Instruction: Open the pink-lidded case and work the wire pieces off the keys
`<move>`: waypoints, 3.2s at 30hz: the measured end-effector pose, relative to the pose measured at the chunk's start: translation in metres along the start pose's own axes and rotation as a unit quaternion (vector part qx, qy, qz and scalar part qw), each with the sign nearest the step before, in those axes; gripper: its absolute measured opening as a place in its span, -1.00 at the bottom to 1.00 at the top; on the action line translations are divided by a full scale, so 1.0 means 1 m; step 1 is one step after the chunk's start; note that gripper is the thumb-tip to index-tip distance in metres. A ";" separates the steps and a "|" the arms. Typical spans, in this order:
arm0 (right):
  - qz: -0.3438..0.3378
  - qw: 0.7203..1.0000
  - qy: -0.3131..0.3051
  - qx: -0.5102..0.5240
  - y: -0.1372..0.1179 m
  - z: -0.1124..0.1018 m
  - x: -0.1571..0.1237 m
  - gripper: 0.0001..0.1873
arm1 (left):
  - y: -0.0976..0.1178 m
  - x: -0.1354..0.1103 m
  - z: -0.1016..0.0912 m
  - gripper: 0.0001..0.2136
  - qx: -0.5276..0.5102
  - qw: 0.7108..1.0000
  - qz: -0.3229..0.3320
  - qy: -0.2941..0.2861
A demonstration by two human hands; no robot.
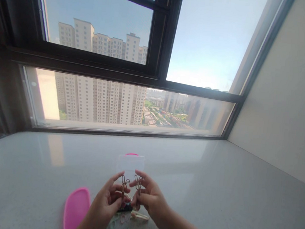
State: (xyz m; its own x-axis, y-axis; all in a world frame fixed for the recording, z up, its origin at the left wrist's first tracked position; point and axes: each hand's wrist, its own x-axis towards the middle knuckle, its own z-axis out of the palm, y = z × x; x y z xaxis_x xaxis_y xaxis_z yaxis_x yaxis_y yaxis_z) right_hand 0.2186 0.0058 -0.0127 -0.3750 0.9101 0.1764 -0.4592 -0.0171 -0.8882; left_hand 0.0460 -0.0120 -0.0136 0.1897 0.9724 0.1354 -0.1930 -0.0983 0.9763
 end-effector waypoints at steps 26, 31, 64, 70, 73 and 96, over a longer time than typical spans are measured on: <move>0.086 0.989 -0.039 0.114 -0.011 -0.002 0.003 -0.52 | -0.011 0.007 -0.001 -0.35 -0.092 0.995 -0.024 0.024; 0.066 0.992 -0.040 0.097 -0.006 -0.005 0.004 -0.54 | -0.005 0.006 -0.001 -0.37 -0.126 0.991 -0.051 0.003; 0.118 0.982 -0.105 0.103 -0.003 -0.009 -0.004 -0.75 | 0.012 -0.006 0.004 -0.55 -0.172 0.978 -0.039 -0.111; 0.134 0.982 -0.103 0.087 -0.004 -0.012 -0.003 -0.69 | 0.016 -0.008 0.005 -0.57 -0.162 0.980 -0.040 -0.112; 0.129 0.984 -0.093 0.076 -0.006 -0.011 -0.003 -0.70 | 0.018 -0.010 0.009 -0.56 -0.149 0.984 -0.044 -0.088; 0.092 0.995 -0.041 -0.003 0.001 -0.014 0.002 -0.64 | 0.007 -0.004 0.007 -0.42 -0.010 1.000 0.012 0.006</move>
State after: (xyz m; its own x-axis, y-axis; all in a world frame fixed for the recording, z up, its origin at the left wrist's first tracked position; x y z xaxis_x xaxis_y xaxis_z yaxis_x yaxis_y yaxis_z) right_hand 0.2284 0.0134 -0.0192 -0.5165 0.8552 0.0439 -0.3717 -0.1778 -0.9112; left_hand 0.0503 -0.0182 -0.0067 0.1738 0.9722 0.1572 -0.2170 -0.1180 0.9690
